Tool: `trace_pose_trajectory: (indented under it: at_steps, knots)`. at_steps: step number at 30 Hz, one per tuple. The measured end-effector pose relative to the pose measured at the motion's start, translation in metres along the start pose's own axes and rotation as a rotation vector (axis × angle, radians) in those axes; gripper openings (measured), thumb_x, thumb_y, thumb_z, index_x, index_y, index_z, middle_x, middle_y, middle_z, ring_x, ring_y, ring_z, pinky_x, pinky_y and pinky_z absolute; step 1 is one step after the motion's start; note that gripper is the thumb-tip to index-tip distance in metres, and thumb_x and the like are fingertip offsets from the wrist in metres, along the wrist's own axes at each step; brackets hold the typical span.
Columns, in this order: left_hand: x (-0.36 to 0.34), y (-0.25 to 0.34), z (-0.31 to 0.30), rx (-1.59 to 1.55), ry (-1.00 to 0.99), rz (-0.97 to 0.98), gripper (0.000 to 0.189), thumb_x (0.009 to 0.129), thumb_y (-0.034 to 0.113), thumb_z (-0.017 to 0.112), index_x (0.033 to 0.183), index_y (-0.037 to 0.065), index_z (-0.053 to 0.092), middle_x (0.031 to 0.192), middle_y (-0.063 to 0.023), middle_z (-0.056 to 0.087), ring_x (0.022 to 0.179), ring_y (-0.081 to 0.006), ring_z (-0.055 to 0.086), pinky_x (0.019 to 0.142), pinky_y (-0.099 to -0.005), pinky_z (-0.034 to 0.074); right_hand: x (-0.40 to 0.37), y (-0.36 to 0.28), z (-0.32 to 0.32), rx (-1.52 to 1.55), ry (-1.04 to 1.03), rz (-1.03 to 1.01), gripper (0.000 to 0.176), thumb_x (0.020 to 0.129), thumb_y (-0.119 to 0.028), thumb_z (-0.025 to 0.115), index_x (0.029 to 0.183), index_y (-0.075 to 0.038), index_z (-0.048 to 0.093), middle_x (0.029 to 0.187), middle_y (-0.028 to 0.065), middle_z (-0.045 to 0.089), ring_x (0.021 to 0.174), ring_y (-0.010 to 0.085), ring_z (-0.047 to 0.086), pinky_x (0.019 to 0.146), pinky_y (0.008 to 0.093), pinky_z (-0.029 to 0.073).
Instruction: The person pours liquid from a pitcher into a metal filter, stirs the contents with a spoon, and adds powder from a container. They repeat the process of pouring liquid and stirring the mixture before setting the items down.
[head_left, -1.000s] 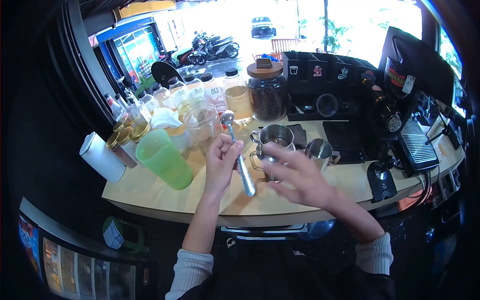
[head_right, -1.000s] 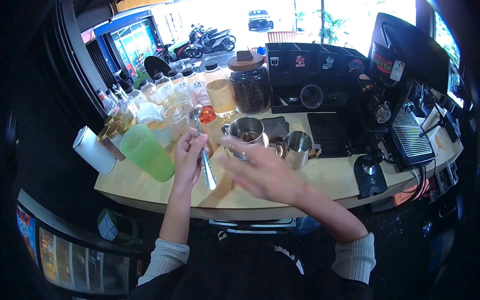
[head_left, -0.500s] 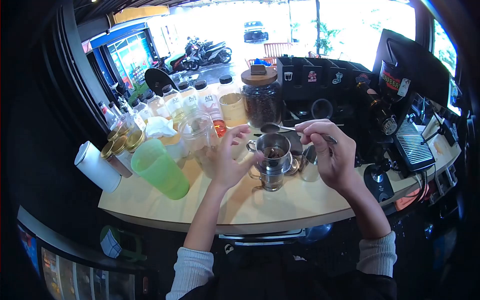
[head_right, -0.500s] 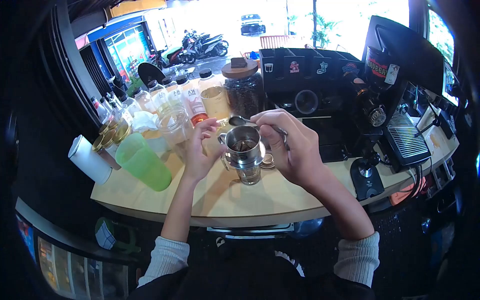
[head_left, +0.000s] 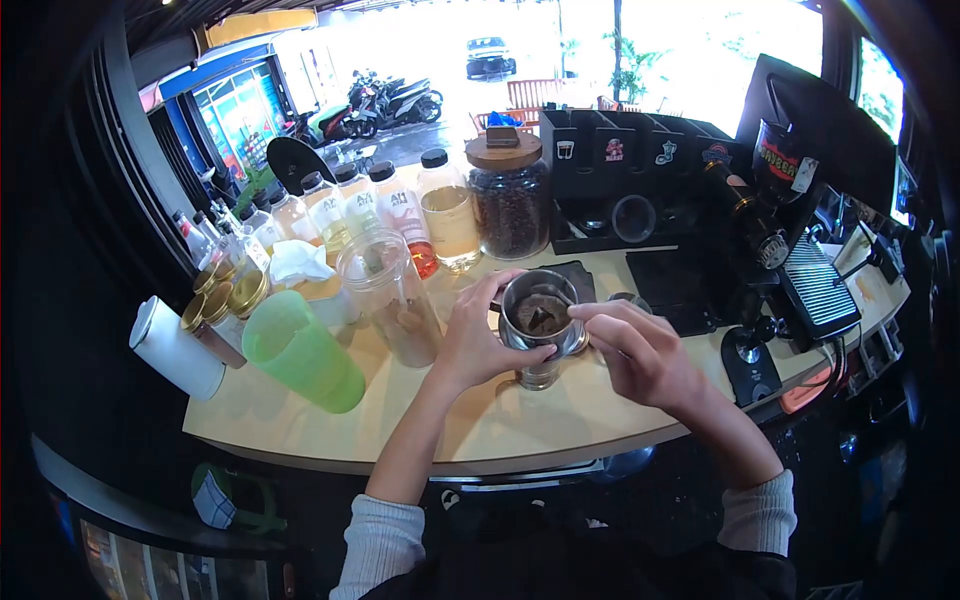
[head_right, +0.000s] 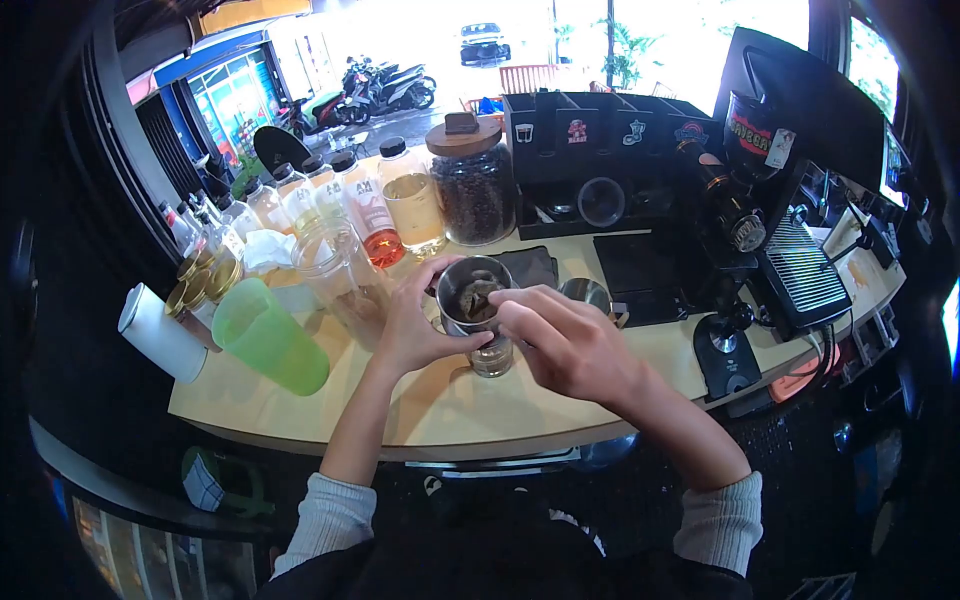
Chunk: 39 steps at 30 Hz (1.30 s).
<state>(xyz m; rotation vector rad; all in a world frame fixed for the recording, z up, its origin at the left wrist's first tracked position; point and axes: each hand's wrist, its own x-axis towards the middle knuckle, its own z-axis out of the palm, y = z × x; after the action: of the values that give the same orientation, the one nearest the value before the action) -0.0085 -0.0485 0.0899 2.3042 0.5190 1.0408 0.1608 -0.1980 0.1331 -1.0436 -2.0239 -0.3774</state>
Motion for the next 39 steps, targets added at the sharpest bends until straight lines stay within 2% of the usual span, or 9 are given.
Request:
trace_pose_trajectory:
  at_steps: [4,8,14,17,20,26,28,31,39]
  knots:
    - [0.001,0.003,-0.001,0.002,0.011,-0.002,0.083,0.051,0.033,0.088,0.123,0.01,0.053,0.116,-0.0089,0.061,0.109,-0.0275,0.056,0.098,-0.0388,0.042,-0.005,-0.001,0.006,0.044,0.002,-0.102,0.031,0.074,0.007,0.063,0.101,0.0,0.051,0.106,0.0179,0.061,0.088,0.0335,0.065,0.066,0.0375,0.055]
    - [0.001,0.002,-0.002,0.042,0.018,0.032,0.083,0.052,0.031,0.088,0.123,0.01,0.053,0.116,-0.0079,0.06,0.109,-0.027,0.056,0.098,-0.0387,0.042,-0.007,-0.001,0.0,0.018,0.033,-0.038,0.027,0.074,0.009,0.061,0.098,0.001,0.051,0.107,0.0188,0.062,0.088,0.0337,0.065,0.07,0.0378,0.055]
    - [0.006,0.009,-0.011,0.014,0.016,0.09,0.081,0.052,0.031,0.089,0.122,0.011,0.055,0.118,-0.0067,0.06,0.111,-0.0256,0.055,0.096,-0.0378,0.044,-0.015,-0.001,0.005,0.138,0.035,-0.13,0.034,0.073,0.006,0.062,0.104,0.0,0.052,0.115,0.0188,0.059,0.091,0.0341,0.065,0.071,0.0389,0.056]
    - [0.006,0.012,-0.016,0.005,-0.004,0.089,0.081,0.052,0.031,0.089,0.122,0.011,0.055,0.118,-0.0064,0.059,0.11,-0.0247,0.056,0.095,-0.0369,0.045,-0.018,-0.002,-0.002,-0.04,0.023,-0.13,0.038,0.068,0.004,0.065,0.104,-0.001,0.053,0.116,0.0181,0.059,0.097,0.0343,0.064,0.08,0.0402,0.056]
    - [0.011,0.011,-0.021,0.023,0.013,0.157,0.079,0.053,0.03,0.089,0.122,0.011,0.055,0.119,-0.006,0.059,0.109,-0.0239,0.056,0.094,-0.0367,0.045,-0.018,-0.005,0.001,0.03,-0.011,-0.152,0.037,0.069,0.003,0.065,0.104,-0.001,0.053,0.118,0.0179,0.058,0.098,0.034,0.064,0.082,0.0402,0.055]
    - [0.018,0.011,-0.027,0.07,-0.045,0.214,0.079,0.055,0.03,0.088,0.124,0.012,0.053,0.122,-0.0062,0.058,0.115,-0.0253,0.054,0.099,-0.0393,0.04,-0.014,-0.008,-0.009,0.186,0.043,-0.044,0.029,0.077,0.007,0.064,0.103,-0.002,0.057,0.118,0.0172,0.059,0.097,0.0306,0.064,0.079,0.0367,0.055]
    - [0.02,0.01,-0.028,0.091,-0.061,0.252,0.08,0.056,0.03,0.088,0.125,0.012,0.052,0.122,-0.0061,0.057,0.117,-0.0263,0.053,0.103,-0.0418,0.035,-0.011,-0.01,-0.015,0.3,-0.003,0.137,0.024,0.082,0.004,0.063,0.104,-0.002,0.057,0.116,0.0172,0.06,0.094,0.0282,0.065,0.073,0.0336,0.055]
    - [0.023,0.011,-0.031,0.052,-0.091,0.266,0.08,0.055,0.029,0.088,0.125,0.012,0.051,0.123,-0.0057,0.057,0.118,-0.026,0.052,0.104,-0.0428,0.034,-0.012,-0.011,-0.016,0.379,-0.008,0.126,0.02,0.086,0.002,0.062,0.105,-0.003,0.056,0.116,0.0161,0.061,0.093,0.0211,0.065,0.07,0.0301,0.055]
    - [0.026,0.016,-0.035,0.088,-0.11,0.321,0.079,0.055,0.021,0.087,0.124,0.01,0.052,0.122,-0.0056,0.057,0.115,-0.0242,0.053,0.098,-0.0378,0.039,-0.012,-0.008,-0.022,0.544,-0.004,0.275,0.015,0.088,0.001,0.058,0.103,-0.002,0.054,0.112,0.0145,0.063,0.096,0.0184,0.065,0.074,0.0291,0.054]
